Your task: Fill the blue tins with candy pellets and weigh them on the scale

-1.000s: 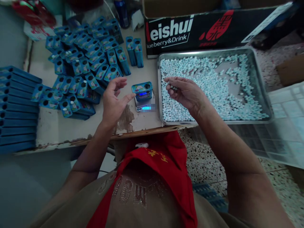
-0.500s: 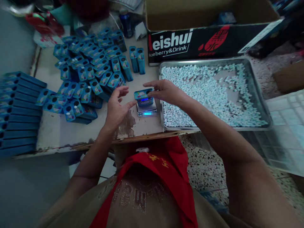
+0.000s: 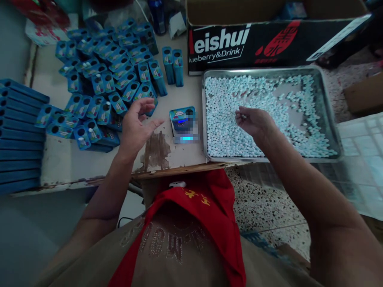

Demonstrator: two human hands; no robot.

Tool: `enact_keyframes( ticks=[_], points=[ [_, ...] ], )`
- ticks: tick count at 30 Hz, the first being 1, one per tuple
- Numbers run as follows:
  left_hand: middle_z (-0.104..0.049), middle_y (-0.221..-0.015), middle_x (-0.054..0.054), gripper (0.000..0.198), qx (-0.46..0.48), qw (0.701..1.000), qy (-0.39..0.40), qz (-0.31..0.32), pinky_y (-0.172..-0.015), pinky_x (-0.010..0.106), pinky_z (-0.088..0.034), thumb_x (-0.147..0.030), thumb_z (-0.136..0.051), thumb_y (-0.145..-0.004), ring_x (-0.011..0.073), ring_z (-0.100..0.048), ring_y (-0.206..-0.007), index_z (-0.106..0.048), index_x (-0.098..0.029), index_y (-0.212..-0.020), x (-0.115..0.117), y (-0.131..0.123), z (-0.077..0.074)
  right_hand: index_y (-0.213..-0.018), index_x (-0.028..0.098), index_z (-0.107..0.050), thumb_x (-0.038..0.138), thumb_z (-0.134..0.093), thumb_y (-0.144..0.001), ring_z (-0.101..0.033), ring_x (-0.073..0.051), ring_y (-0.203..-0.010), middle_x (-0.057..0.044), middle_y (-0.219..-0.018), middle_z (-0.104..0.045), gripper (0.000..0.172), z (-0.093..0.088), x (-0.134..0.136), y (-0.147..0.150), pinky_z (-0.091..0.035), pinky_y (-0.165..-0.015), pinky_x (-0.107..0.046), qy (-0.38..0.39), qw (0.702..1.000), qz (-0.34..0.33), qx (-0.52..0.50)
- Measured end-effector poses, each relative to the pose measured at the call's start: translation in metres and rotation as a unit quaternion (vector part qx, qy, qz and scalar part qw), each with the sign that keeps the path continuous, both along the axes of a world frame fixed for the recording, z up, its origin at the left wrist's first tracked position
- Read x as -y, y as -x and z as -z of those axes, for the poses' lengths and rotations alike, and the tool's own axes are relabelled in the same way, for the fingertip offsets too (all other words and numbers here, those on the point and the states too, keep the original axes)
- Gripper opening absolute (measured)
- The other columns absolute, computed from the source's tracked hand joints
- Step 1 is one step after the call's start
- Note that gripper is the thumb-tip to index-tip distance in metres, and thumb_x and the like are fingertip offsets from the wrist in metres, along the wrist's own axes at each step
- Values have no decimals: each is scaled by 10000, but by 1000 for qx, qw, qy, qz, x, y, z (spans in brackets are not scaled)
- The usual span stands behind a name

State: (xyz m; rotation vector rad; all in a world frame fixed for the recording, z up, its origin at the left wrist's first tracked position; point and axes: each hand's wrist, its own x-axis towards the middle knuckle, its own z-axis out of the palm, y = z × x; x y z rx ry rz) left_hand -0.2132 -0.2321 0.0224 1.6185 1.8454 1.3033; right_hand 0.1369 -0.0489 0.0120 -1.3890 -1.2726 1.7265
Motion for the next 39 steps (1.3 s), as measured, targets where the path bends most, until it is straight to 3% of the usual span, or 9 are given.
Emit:
enact_keyframes(
  ticks=[3,5,10,15,23,29,31,36,39],
  points=[
    [-703,-1417,88,566,-13,1000,2,8,-1209,509,-565,-555,-862,-958,312,-687,-1361,-623,-313,-1410,-6,-5,-1,-845,212,-665,121,-771,-946,-493,-77,-593,1,-775,-600,173,-1,18,-1,-446,-508,-173,97,993,47,-43],
    [-694,-1432,96,607,-25,1000,1,12,-1218,525,-556,-598,-865,-949,325,-678,-1378,-611,-309,-1418,-12,-11,-4,-909,181,-736,128,-815,-926,-524,-66,-609,-15,-810,-652,96,-8,30,13,-447,-513,-157,86,993,27,-76],
    [-692,-1431,102,681,-66,998,4,6,-1234,546,-531,-641,-898,-904,347,-655,-1404,-603,-309,-1421,-18,-16,-14,-859,193,-739,299,-974,-892,-511,-78,-578,6,-724,-626,259,-35,37,68,-421,-501,-197,-31,985,-113,-129],
    [-707,-1375,91,589,-96,995,22,2,-1206,508,-544,-548,-924,-907,326,-679,-1333,-656,-315,-1377,-9,-16,-18,-848,211,-775,271,-1005,-840,-541,-123,-611,6,-681,-629,237,-49,33,103,-432,-535,-264,-126,967,-205,-77],
    [-711,-1427,95,617,-131,990,51,16,-1233,518,-515,-420,-973,-857,340,-653,-1355,-689,-301,-1392,-13,-29,-19,-904,233,-874,383,-977,-834,-652,-203,-720,-32,-744,-728,195,-54,34,110,-516,-637,-344,-226,940,-254,25],
    [-705,-1439,95,630,-136,988,65,19,-1235,519,-512,-485,-953,-864,353,-636,-1387,-700,-304,-1412,-15,-28,-13,-896,248,-882,283,-958,-819,-731,-261,-836,-42,-816,-767,114,-63,27,115,-570,-797,-399,-353,866,-309,170],
    [-707,-1432,97,616,-128,990,57,17,-1236,519,-512,-534,-925,-889,353,-639,-1384,-703,-303,-1415,-15,-26,-10,-855,252,-865,228,-938,-829,-745,-273,-883,-41,-801,-754,81,-65,27,118,-582,-829,-397,-345,872,-308,158],
    [-717,-1395,101,584,-98,994,32,19,-1218,511,-527,-617,-890,-905,353,-659,-1352,-731,-300,-1369,-12,-22,-7,-779,231,-815,61,-883,-807,-749,-265,-896,-30,-713,-680,185,-71,34,121,-586,-786,-354,-247,938,-239,44],
    [-722,-1384,101,576,-92,995,28,17,-1218,520,-525,-622,-895,-899,355,-657,-1347,-736,-300,-1349,-8,-20,-9,-816,228,-808,81,-872,-841,-742,-241,-855,-26,-745,-690,163,-74,37,113,-592,-731,-336,-216,957,-194,5]
  ],
)
